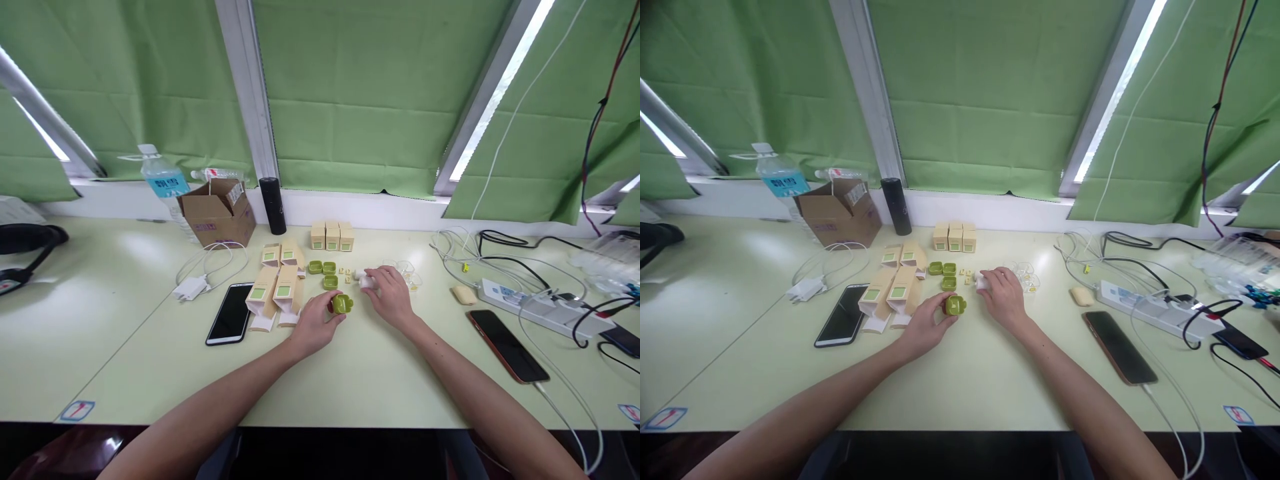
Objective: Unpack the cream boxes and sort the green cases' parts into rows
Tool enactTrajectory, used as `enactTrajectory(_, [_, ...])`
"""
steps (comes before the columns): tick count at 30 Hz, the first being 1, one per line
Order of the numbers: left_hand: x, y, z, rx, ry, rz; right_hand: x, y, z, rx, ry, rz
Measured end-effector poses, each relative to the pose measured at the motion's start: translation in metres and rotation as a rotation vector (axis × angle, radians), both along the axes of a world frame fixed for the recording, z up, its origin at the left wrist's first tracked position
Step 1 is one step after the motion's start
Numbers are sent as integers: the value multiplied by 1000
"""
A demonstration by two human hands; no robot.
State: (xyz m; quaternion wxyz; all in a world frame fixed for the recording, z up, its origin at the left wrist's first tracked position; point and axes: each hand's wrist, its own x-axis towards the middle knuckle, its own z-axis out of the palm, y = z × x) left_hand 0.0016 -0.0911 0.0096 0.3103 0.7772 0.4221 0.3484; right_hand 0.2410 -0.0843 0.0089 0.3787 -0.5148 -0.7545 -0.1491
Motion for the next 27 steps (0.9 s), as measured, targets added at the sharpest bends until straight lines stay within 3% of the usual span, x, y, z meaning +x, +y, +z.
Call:
enactTrajectory(12, [-1,0,-2,35,19,34,-2,16,-11,15,-190,-8])
enactTrajectory(16, [-1,0,-2,47,17,26,-2,13,-15,-3,-173,-76])
enactTrajectory(22, [0,0,-1,54,17,37,-2,7,-13,-41,-128,-45])
enactTrajectory(27, [-1,-1,0,64,4,31,-4,-2,5,49,16,21])
